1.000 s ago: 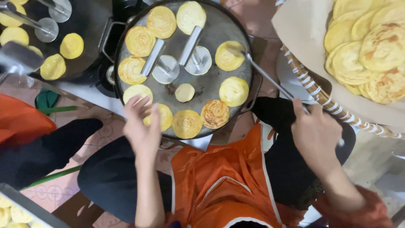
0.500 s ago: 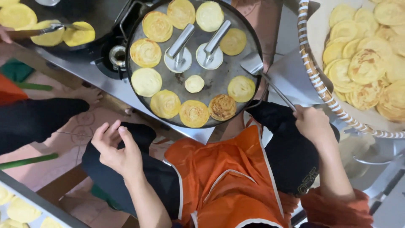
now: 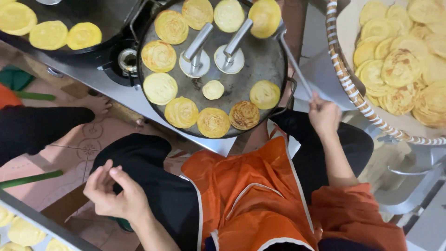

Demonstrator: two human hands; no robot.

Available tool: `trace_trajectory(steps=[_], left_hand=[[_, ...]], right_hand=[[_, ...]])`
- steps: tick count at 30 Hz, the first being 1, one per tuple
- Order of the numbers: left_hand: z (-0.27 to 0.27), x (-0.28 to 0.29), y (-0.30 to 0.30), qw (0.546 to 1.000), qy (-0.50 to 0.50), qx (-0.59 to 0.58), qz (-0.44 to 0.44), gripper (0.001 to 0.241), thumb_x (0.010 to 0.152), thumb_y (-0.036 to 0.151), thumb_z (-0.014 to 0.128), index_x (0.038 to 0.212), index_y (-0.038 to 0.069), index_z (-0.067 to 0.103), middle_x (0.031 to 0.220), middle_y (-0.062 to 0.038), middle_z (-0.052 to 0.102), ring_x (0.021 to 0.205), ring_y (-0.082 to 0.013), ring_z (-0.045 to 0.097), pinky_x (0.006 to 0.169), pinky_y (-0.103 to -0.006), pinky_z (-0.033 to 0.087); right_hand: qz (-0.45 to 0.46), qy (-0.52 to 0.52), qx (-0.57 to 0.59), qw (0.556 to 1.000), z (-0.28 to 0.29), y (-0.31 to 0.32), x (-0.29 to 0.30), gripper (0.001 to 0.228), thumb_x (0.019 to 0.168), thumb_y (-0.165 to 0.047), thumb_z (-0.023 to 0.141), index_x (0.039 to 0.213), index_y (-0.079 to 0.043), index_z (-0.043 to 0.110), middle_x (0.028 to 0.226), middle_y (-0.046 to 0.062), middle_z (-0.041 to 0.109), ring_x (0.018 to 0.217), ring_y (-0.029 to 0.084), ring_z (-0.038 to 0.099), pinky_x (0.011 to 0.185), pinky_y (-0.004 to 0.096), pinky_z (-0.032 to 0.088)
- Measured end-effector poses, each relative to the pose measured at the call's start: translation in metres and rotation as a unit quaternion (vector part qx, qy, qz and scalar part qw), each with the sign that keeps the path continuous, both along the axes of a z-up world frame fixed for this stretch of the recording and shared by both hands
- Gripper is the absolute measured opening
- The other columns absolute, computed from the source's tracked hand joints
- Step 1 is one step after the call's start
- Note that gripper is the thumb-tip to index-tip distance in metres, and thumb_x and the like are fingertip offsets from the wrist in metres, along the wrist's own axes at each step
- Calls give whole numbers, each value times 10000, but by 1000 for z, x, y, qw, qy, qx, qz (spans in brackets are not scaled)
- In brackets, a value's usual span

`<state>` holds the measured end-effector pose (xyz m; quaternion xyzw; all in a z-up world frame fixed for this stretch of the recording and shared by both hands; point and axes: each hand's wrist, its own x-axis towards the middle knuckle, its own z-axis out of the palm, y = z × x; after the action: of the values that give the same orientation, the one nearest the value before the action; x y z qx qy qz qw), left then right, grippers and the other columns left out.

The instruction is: The person fries circular pastries on a large flat griddle, flipping them with a spatula and using a metal press to flatten them. The person moves prepared pastries between the griddle, a metal tray, and a large basket.

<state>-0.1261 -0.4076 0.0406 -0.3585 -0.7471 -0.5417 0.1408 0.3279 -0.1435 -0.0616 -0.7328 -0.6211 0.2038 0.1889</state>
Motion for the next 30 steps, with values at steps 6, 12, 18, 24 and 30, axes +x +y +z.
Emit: trace_trajectory(steps=[6,12,18,24,30], left_hand=[[-4,5,9,1000,12,3,-3,102,1123,-89,568,1214,-117,534,1042,-349,685,927,-376,720,769,-398,628],[-7,4,13,999,43,-3,-9,74,1119,-94,568,1176,-142,567,1020,-332,678,916,-376,734,745,-393,633],[-7,5,15,998,56,-17,4,50,1122,-73,584,1160,-105,590,1006,-293,719,792,-314,714,734,-373,612],[-4,6,18,997,74,-28,-1,53,1110,-83,581,1158,-96,599,992,-277,727,758,-294,708,717,-367,604],[-6,6,21,997,69,-20,-18,77,1129,-30,569,1159,-96,593,993,-285,720,804,-310,718,730,-372,617]], right_hand=[[87,-400,291,865,10,-16,5,477,813,-96,711,1239,-300,778,811,6,618,403,238,466,340,365,346],[147,-433,265,849,18,-5,-17,555,765,-116,668,1309,-221,711,887,50,580,447,181,483,352,308,325],[133,-398,228,878,8,51,-15,553,799,-148,710,1343,-246,718,855,111,577,319,267,399,332,385,362],[137,-369,178,902,68,-10,-22,542,826,-74,611,1341,-218,701,797,104,552,422,307,479,366,399,402],[161,-505,128,839,152,-100,22,531,820,-248,616,1303,-442,724,827,-39,626,499,230,642,381,336,429]])
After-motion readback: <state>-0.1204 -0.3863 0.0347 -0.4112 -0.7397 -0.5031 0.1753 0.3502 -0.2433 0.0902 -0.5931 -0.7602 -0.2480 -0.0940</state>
